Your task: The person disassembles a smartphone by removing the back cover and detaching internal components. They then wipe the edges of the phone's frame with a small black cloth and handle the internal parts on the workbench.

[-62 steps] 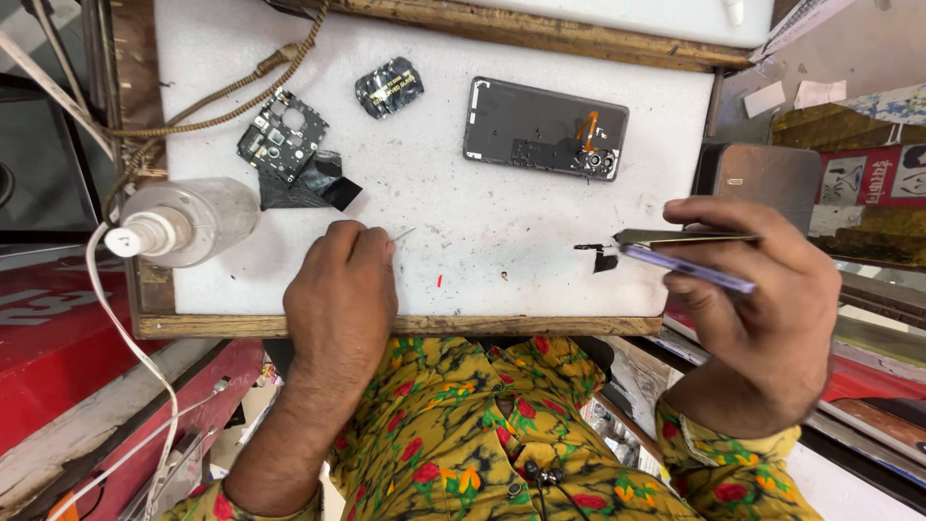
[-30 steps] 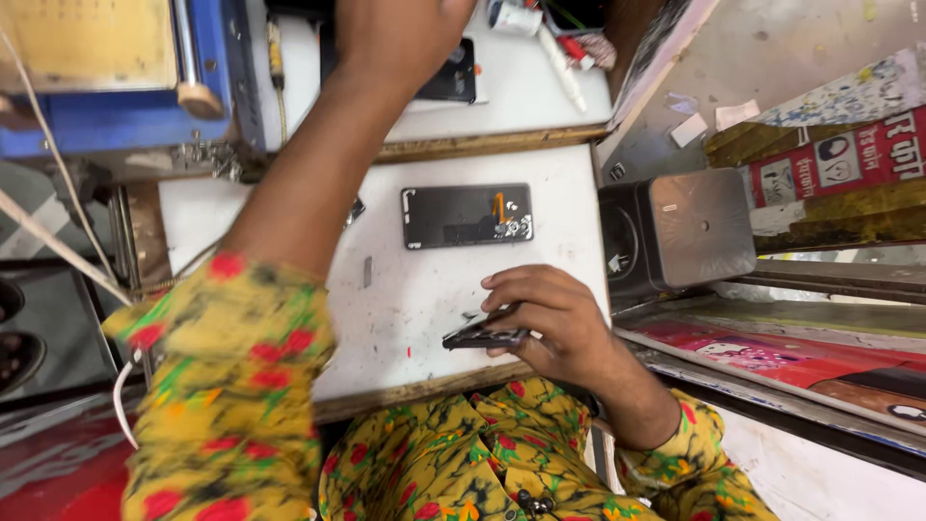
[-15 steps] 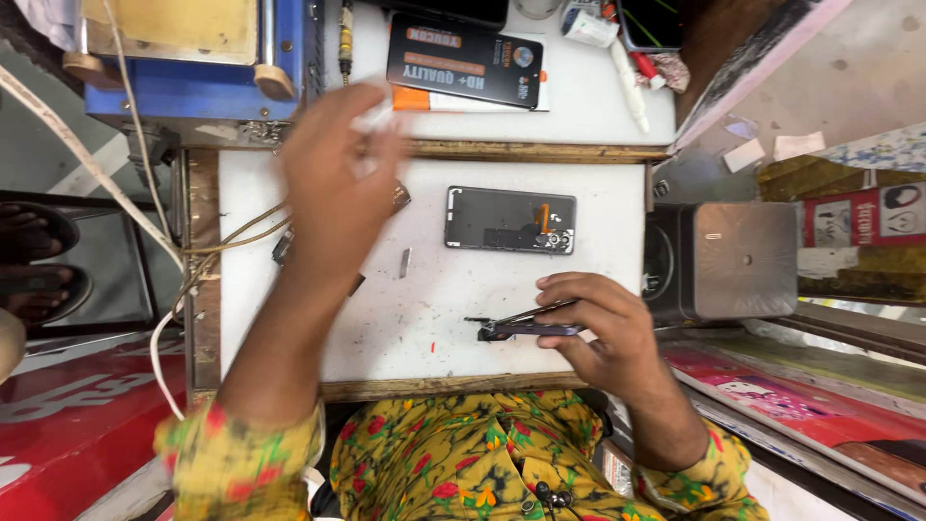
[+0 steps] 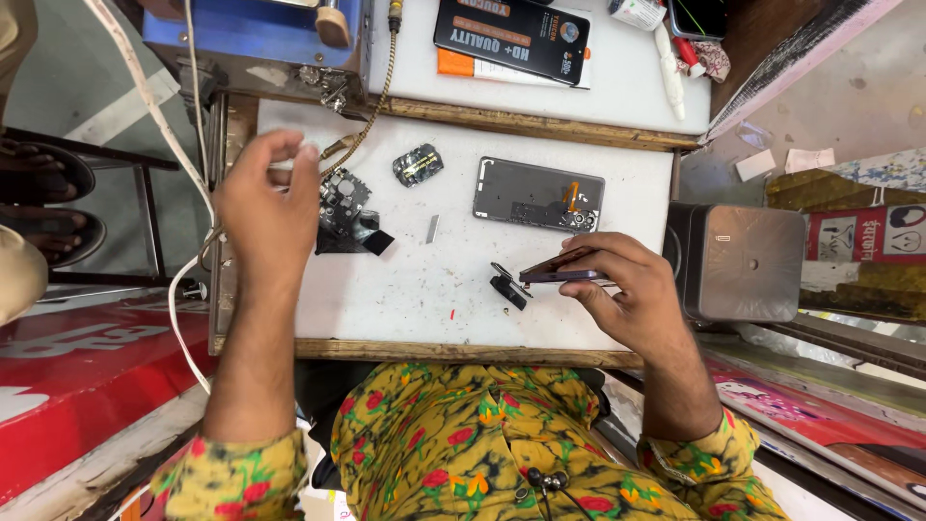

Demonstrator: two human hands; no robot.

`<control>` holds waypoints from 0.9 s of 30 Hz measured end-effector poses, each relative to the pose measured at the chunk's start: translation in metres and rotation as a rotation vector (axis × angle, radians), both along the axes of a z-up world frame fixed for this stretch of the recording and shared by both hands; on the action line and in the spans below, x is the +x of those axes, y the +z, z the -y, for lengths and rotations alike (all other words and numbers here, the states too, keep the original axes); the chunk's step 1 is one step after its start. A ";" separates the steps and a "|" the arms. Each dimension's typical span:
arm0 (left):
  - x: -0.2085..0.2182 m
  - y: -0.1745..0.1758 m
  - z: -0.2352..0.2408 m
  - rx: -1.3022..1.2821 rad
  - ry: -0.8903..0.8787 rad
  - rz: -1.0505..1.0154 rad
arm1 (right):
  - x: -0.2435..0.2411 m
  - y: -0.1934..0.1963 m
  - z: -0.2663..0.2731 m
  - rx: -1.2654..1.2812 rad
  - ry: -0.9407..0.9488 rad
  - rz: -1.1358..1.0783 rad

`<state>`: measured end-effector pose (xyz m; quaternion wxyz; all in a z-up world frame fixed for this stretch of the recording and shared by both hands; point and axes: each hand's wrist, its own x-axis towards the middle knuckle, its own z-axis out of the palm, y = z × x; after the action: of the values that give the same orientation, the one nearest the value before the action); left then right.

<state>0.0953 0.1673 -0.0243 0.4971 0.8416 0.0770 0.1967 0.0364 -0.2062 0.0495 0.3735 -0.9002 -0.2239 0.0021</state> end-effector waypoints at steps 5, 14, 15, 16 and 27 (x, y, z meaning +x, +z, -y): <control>0.038 -0.005 0.020 -0.060 0.009 -0.085 | -0.005 -0.002 -0.002 -0.005 -0.015 -0.018; 0.043 -0.016 0.020 -0.237 -0.055 -0.142 | 0.003 -0.001 -0.002 -0.020 0.011 -0.029; 0.041 -0.015 0.017 -0.204 -0.057 -0.137 | 0.005 -0.001 -0.002 -0.027 0.019 -0.022; 0.038 -0.013 0.016 -0.172 -0.059 -0.133 | 0.006 -0.001 -0.004 -0.025 0.019 -0.025; 0.050 -0.004 0.024 -0.339 0.061 0.034 | 0.008 0.001 -0.012 -0.007 0.014 -0.054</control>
<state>0.1449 0.1433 -0.0284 0.6270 0.7395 0.1260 0.2101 0.0440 -0.1945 0.0507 0.3760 -0.8996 -0.2200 0.0299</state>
